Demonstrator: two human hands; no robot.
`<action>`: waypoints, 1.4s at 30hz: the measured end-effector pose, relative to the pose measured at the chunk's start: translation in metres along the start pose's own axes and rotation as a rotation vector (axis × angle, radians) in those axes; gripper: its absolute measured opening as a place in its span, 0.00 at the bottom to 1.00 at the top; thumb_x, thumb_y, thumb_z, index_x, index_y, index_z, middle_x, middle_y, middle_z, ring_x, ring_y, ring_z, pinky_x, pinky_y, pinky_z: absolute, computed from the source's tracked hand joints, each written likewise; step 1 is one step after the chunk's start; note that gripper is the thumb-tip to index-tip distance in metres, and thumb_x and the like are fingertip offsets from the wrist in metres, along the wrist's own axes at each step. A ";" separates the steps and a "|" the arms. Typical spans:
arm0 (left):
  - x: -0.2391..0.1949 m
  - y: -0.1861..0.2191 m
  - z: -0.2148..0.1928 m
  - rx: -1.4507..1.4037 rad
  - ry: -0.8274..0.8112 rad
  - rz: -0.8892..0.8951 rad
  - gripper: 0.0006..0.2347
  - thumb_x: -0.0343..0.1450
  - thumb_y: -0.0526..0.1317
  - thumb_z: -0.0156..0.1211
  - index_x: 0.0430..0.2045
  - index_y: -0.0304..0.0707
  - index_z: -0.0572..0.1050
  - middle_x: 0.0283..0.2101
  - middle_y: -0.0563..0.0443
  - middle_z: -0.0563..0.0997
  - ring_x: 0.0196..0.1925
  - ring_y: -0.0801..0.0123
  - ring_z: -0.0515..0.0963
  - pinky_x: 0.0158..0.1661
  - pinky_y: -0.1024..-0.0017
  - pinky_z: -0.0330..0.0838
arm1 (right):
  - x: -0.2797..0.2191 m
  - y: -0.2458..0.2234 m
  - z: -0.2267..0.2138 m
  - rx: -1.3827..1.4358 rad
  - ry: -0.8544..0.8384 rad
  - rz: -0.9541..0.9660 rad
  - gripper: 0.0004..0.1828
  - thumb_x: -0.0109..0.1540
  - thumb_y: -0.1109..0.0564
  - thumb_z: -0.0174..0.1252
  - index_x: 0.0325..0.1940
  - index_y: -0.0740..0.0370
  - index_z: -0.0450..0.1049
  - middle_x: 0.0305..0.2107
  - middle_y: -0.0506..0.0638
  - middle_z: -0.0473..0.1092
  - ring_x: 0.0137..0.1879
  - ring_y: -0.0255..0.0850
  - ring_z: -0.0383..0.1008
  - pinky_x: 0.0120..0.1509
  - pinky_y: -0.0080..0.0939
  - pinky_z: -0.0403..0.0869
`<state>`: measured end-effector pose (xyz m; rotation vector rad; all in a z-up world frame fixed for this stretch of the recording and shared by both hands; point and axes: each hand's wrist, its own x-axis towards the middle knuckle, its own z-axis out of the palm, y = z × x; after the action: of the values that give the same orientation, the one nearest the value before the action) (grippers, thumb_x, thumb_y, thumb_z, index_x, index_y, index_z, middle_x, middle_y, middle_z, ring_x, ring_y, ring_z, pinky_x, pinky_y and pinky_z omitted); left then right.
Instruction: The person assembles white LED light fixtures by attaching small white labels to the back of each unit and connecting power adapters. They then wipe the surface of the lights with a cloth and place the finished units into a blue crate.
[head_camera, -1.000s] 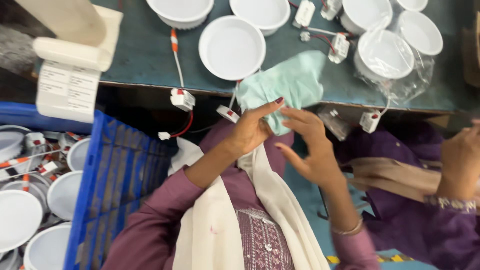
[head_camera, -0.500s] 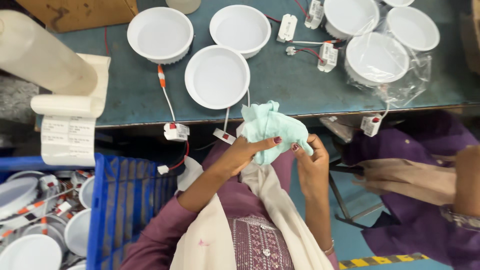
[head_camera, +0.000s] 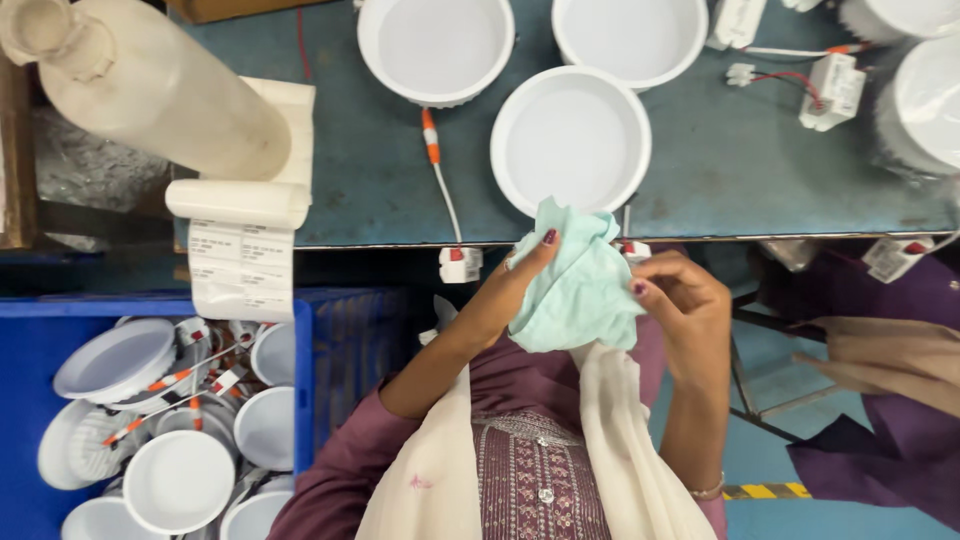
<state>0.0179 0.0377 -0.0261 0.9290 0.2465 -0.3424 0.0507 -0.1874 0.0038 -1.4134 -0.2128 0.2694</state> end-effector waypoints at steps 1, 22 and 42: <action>0.000 0.002 -0.006 0.035 0.025 -0.008 0.30 0.75 0.57 0.50 0.66 0.31 0.65 0.62 0.47 0.74 0.63 0.71 0.72 0.61 0.72 0.64 | -0.001 -0.005 0.004 -0.093 0.001 -0.043 0.07 0.63 0.71 0.60 0.46 0.72 0.76 0.43 0.52 0.73 0.49 0.36 0.72 0.57 0.34 0.72; -0.008 -0.009 -0.041 0.302 -0.495 -0.055 0.20 0.72 0.43 0.64 0.54 0.27 0.76 0.48 0.48 0.82 0.50 0.73 0.79 0.52 0.72 0.74 | 0.013 0.005 0.013 -0.045 -0.356 0.313 0.23 0.62 0.57 0.62 0.59 0.71 0.74 0.44 0.53 0.76 0.50 0.34 0.75 0.55 0.36 0.75; -0.086 0.149 -0.123 0.858 1.083 1.240 0.43 0.74 0.39 0.82 0.72 0.40 0.45 0.73 0.44 0.51 0.75 0.58 0.56 0.76 0.58 0.56 | 0.027 -0.019 0.052 0.557 0.079 0.298 0.30 0.66 0.59 0.54 0.72 0.72 0.61 0.64 0.58 0.68 0.71 0.50 0.68 0.76 0.54 0.66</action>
<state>-0.0106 0.2354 0.0428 1.8521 0.4568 1.3523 0.0616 -0.1332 0.0296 -0.8950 0.1359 0.4758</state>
